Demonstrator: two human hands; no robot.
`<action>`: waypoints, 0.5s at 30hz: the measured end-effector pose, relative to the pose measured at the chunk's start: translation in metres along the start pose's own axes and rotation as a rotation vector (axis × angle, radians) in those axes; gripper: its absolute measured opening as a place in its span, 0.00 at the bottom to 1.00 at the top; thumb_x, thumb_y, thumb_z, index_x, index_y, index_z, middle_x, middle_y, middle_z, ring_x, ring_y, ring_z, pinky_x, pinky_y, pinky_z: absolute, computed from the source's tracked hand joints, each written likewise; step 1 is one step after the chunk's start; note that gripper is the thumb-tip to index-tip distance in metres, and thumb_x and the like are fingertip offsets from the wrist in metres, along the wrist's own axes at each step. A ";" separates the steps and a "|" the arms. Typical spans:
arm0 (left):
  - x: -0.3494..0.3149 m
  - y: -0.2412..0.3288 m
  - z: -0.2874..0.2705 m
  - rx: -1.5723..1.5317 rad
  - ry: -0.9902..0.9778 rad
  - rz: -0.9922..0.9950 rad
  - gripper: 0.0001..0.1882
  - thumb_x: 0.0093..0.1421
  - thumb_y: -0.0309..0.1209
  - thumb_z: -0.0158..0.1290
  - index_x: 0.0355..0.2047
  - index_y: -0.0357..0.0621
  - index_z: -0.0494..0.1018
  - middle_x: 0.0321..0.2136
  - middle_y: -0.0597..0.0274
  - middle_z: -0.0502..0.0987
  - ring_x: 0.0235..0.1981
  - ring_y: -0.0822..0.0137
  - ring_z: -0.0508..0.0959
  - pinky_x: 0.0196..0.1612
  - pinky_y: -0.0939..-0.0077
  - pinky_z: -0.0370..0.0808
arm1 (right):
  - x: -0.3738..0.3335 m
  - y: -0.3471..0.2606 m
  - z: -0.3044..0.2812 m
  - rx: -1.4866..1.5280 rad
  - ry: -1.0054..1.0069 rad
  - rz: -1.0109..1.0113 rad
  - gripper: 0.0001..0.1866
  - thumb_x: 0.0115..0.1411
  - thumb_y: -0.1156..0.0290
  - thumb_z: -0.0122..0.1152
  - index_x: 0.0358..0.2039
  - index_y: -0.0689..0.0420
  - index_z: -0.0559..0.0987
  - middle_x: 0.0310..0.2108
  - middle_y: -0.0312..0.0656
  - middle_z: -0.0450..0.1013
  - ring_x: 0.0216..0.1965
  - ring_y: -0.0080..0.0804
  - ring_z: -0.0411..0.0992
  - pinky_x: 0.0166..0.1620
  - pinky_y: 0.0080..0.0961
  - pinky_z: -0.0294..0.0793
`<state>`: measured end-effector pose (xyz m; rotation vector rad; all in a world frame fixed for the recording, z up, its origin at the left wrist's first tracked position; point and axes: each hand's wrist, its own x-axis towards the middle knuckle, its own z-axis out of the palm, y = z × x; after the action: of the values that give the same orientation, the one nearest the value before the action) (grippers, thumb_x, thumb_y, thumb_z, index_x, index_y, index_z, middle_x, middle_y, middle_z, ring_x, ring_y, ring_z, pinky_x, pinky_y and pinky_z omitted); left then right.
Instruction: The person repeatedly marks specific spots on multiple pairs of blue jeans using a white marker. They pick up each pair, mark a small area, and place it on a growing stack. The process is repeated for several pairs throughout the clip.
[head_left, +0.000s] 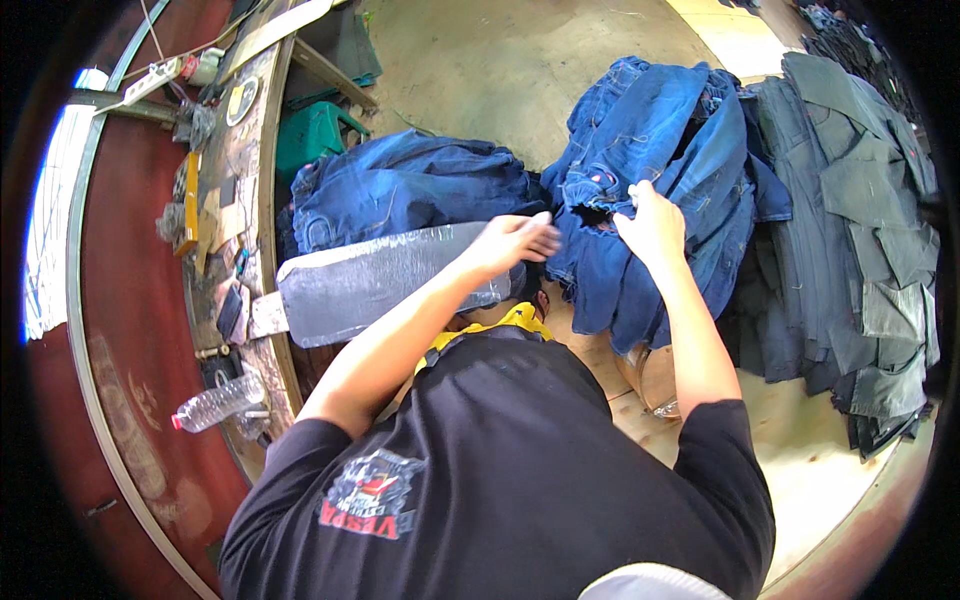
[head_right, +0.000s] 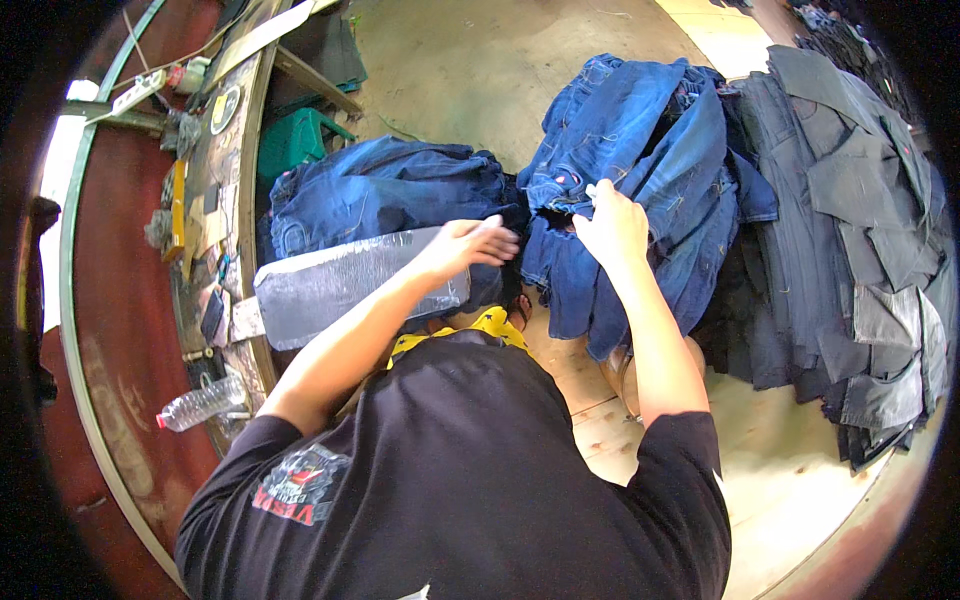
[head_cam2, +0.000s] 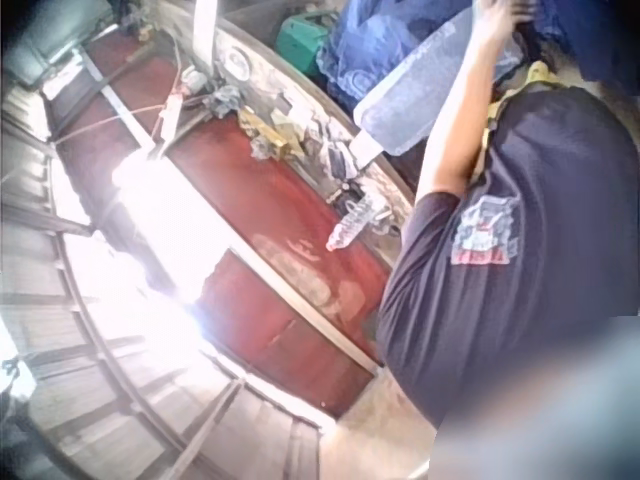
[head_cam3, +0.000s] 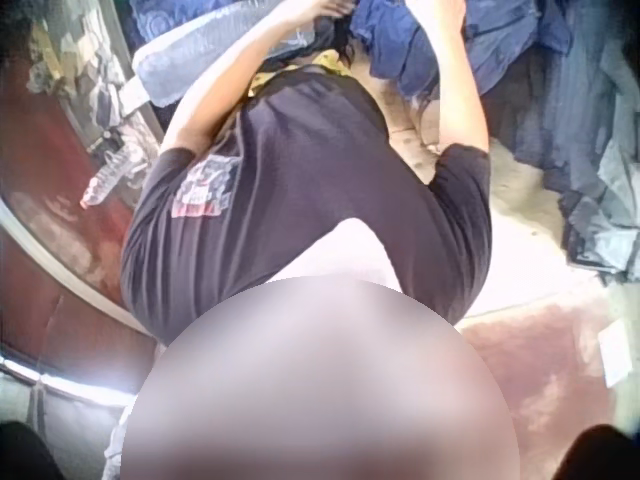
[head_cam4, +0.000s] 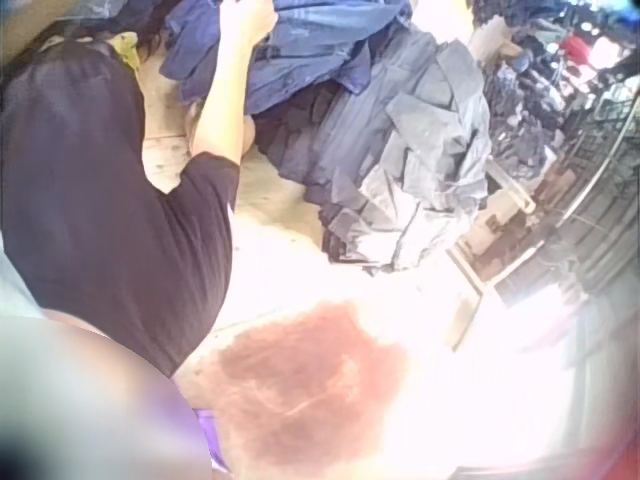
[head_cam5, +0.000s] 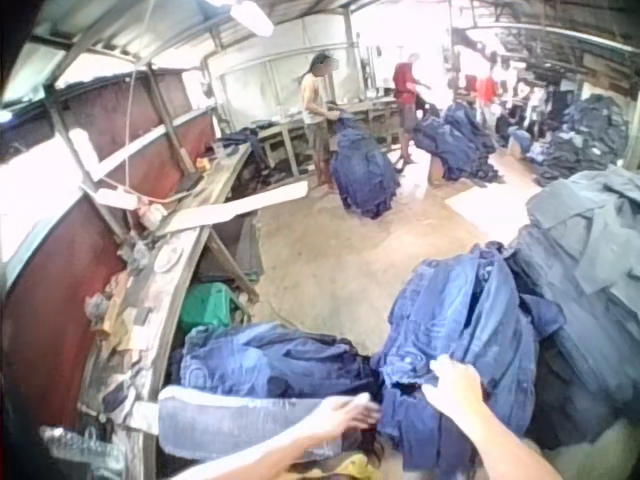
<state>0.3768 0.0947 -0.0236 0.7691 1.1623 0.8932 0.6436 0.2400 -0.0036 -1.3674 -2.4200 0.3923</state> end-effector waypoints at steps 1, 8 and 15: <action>0.015 0.002 0.019 -0.011 -0.006 -0.066 0.40 0.77 0.63 0.47 0.54 0.31 0.80 0.48 0.44 0.85 0.50 0.56 0.86 0.56 0.59 0.83 | -0.001 -0.019 -0.015 0.016 -0.037 0.043 0.23 0.53 0.62 0.79 0.42 0.59 0.76 0.36 0.50 0.84 0.40 0.54 0.84 0.45 0.49 0.82; 0.039 0.024 0.032 -0.726 0.412 0.003 0.14 0.71 0.30 0.57 0.56 0.41 0.78 0.48 0.51 0.84 0.50 0.53 0.84 0.59 0.51 0.81 | -0.069 -0.136 0.016 0.271 -0.169 0.028 0.26 0.51 0.67 0.78 0.45 0.61 0.73 0.42 0.56 0.78 0.43 0.63 0.81 0.45 0.52 0.80; -0.041 -0.028 -0.052 -0.830 0.395 0.168 0.20 0.73 0.24 0.54 0.65 0.45 0.73 0.58 0.55 0.81 0.58 0.53 0.81 0.66 0.46 0.77 | -0.117 -0.209 0.069 0.309 -0.199 -0.107 0.25 0.55 0.66 0.76 0.46 0.63 0.73 0.46 0.56 0.70 0.49 0.60 0.75 0.51 0.51 0.78</action>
<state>0.3250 0.0480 -0.0422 0.0021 0.9318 1.5730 0.5098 0.0291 -0.0016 -1.1061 -2.4429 0.8699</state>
